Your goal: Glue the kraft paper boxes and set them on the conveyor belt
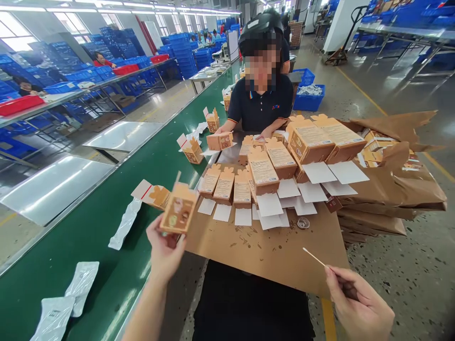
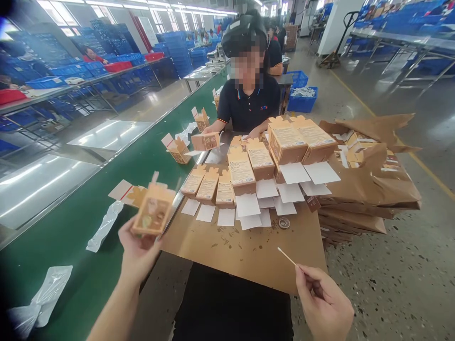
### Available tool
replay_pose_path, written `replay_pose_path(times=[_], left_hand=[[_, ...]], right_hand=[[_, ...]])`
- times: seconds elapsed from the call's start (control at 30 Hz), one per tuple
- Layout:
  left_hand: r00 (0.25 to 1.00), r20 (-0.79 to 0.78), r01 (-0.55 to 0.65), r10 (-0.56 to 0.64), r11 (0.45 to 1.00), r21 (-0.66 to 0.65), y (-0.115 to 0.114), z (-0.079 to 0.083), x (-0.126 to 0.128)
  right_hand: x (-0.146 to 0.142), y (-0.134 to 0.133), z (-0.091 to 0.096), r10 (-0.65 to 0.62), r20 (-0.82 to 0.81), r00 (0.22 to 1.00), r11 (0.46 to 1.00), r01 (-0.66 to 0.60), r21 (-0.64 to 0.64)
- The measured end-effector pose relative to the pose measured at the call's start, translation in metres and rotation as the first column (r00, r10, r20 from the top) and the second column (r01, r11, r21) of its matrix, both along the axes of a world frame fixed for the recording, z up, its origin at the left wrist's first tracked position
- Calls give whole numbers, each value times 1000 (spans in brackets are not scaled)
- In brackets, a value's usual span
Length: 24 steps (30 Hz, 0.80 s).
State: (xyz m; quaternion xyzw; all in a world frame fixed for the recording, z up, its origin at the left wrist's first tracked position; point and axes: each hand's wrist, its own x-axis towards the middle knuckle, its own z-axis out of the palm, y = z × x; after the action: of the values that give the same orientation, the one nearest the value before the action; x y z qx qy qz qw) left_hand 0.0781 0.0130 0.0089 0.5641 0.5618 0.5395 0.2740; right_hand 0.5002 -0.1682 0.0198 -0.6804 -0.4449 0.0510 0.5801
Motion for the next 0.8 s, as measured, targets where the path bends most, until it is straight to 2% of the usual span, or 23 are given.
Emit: replay_pose_path(times=[0.07, 0.13, 0.23, 0.33, 0.47, 0.53, 0.6, 0.67, 0.7, 0.73, 0.8], left_hand=[[971, -233, -32, 47, 997, 66, -39, -23, 6], [906, -421, -10, 48, 996, 91, -64, -38, 14], [845, -531, 76, -70, 997, -10, -76, -39, 21], [860, -492, 98, -134, 990, -99, -64, -19, 16], [914, -401, -6, -69, 983, -183, -20, 17, 6], [903, -401, 10, -153, 942, -336, 7, 31, 6], [858, -389, 100, -336, 852, -513, 25, 39, 11], [802, -341, 197, -491, 756, -625, 30, 42, 14], [789, -318, 223, -526, 726, -650, 27, 41, 14], [797, -303, 225, -523, 722, -655, 20, 40, 13], [871, -297, 153, -392, 790, -594, 0, 38, 5]], right_hand=[[3, 4, -1, 11, 12, 1000, 1000, -11, -1], [6, 11, -2, 25, 22, 999, 1000, -25, 12], [15, 20, -8, 51, 76, 996, 998, -53, 23], [28, 28, -17, 27, 140, 990, 1000, -27, -2], [45, 42, -22, -60, 164, 985, 997, 68, -42], [51, 50, -23, -71, 169, 983, 994, 84, -70], [55, 56, -24, -60, 176, 983, 992, 78, -99], [58, 61, -26, -47, 185, 982, 989, 72, -132], [58, 63, -27, -41, 188, 981, 987, 70, -147], [58, 64, -28, -35, 191, 981, 984, 67, -162], [57, 67, -30, -19, 196, 980, 980, 57, -192]])
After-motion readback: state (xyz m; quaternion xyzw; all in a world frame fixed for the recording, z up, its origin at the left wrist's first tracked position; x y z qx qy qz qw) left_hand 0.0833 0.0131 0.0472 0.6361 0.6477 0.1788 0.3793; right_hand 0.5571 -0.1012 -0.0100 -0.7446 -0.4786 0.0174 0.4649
